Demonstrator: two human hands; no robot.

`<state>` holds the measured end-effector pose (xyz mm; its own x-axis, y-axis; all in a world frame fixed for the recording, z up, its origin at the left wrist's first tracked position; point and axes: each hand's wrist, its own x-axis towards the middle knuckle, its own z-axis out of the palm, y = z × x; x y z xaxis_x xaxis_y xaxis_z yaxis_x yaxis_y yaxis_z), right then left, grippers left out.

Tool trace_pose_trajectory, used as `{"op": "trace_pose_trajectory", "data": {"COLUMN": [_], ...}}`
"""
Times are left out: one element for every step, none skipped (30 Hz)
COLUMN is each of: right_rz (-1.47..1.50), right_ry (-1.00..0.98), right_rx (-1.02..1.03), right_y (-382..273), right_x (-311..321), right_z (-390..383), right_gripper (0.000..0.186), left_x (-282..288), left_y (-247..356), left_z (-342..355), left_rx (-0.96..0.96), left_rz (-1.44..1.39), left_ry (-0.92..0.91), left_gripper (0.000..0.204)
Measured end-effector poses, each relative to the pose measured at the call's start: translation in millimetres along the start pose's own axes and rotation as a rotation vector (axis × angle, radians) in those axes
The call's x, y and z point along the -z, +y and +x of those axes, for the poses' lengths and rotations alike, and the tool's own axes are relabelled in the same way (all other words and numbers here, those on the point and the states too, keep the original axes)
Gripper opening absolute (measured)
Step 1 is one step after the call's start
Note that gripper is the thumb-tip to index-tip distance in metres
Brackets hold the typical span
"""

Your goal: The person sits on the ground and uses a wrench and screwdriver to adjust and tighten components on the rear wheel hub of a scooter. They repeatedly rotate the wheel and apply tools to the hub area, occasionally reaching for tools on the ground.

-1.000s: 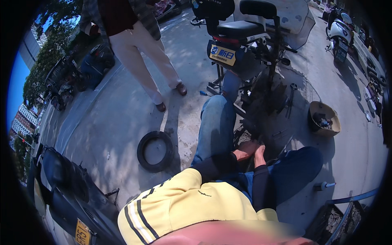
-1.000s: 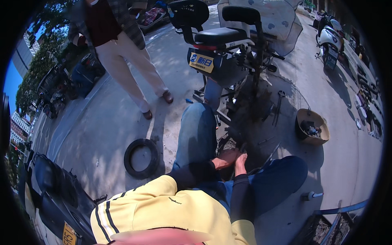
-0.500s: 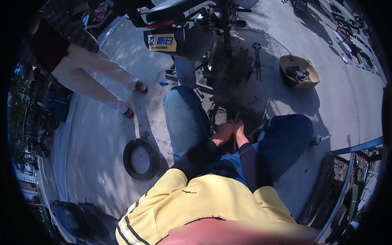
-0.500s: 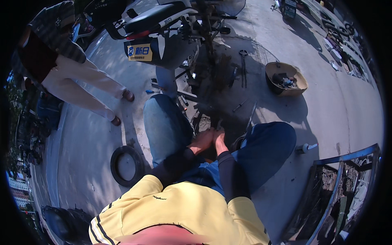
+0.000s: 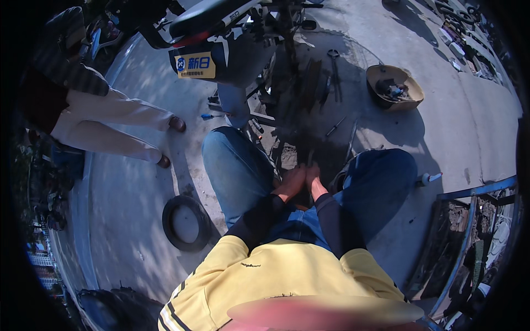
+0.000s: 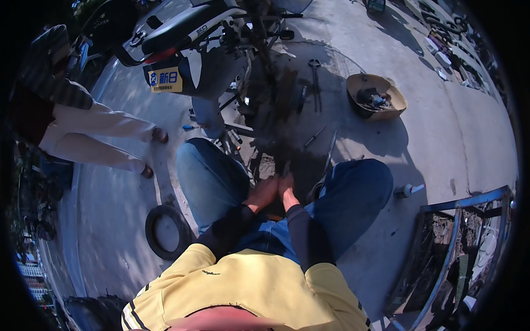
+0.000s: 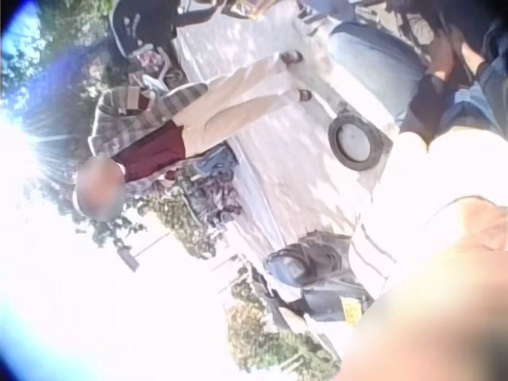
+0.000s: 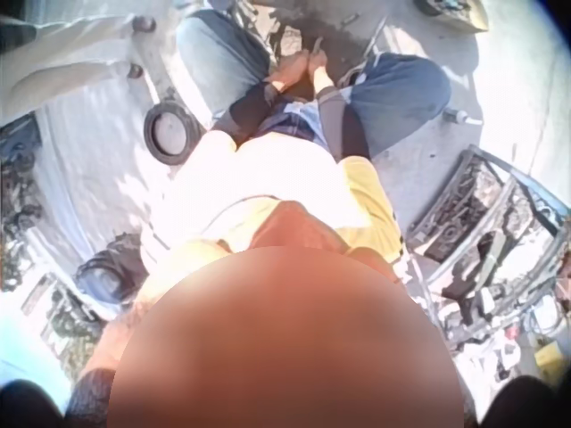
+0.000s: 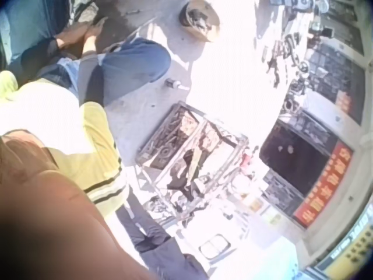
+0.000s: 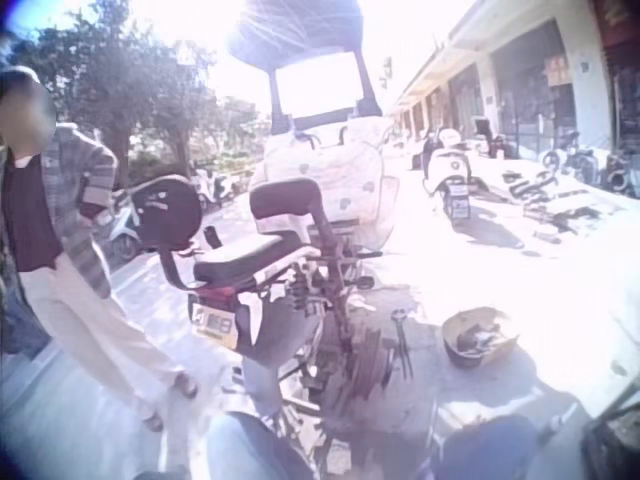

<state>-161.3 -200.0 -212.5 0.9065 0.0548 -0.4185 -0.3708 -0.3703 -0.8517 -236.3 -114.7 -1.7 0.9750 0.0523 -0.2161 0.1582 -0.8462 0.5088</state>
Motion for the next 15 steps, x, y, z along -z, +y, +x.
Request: {"op": "trace_pose_trajectory", "data": {"right_rz": [-0.057, -0.112, -0.067, -0.032, 0.016, 0.029, 0.048, 0.067, 0.064, 0.058, 0.051, 0.06, 0.067, 0.074, 0.072], "right_ry": [0.01, 0.023, -0.019, -0.07, -0.101, -0.08, -0.054, -0.029, -0.04, -0.054, -0.069, -0.058, -0.048, -0.037, -0.041], "right_rx": [0.031, 0.063, 0.008, -0.055, -0.112, -0.097, -0.076, -0.056, -0.08, -0.108, -0.136, -0.139, -0.143, -0.148, -0.151], "right_y": [-0.2, -2.0, -4.7, -13.6, -15.7, -17.4, -16.3, -15.1, -13.5, -13.7, -14.1, -14.9, -12.3, -9.5, -7.0], "right_x": [-1.3, -2.0, -0.4, 4.7, 8.6, 9.7, 8.4, 7.7, 8.4, 10.2, 11.6, 12.1, 13.0, 14.4, 16.7], "right_z": [-7.4, -12.6, -15.2, -25.9, -24.9, -26.0, -23.1, -20.0, -16.6, -16.8, -17.0, -16.9, -18.1, -19.2, -19.7], "right_gripper": [0.044, 0.045, 0.045, 0.046, 0.046, 0.039, 0.031, 0.025, 0.03, 0.036, 0.042, 0.042, 0.041, 0.04, 0.04], "left_x": [-4.3, -8.5, -12.3, -16.4, -15.1, -14.1, -14.2, -14.8, -15.4, -15.1, -14.9, -14.7, -16.9, -18.9, -21.2], "left_y": [-4.4, -7.8, -11.0, -14.7, -13.3, -11.9, -12.3, -12.6, -13.1, -13.0, -12.9, -12.6, -12.9, -13.0, -12.7], "left_z": [-1.3, -1.1, -0.4, -3.3, 0.2, 2.9, 7.1, 10.1, 12.8, 13.8, 14.4, 15.4, 16.0, 17.4, 18.0], "left_rx": [0.006, 0.01, 0.011, 0.035, 0.038, 0.042, 0.039, 0.037, 0.035, 0.036, 0.036, 0.037, 0.028, 0.018, 0.008], "left_rz": [0.013, 0.027, 0.041, 0.028, 0.024, 0.02, 0.025, 0.03, 0.034, 0.033, 0.031, 0.03, 0.031, 0.032, 0.033], "left_ry": [-0.001, -0.002, -0.004, -0.023, -0.039, -0.056, -0.06, -0.064, -0.069, -0.078, -0.088, -0.098, -0.098, -0.098, -0.098], "left_gripper": [0.024, 0.024, 0.023, 0.023, 0.023, 0.023, 0.023, 0.023, 0.024, 0.024, 0.025, 0.025, 0.026, 0.027, 0.027]}}
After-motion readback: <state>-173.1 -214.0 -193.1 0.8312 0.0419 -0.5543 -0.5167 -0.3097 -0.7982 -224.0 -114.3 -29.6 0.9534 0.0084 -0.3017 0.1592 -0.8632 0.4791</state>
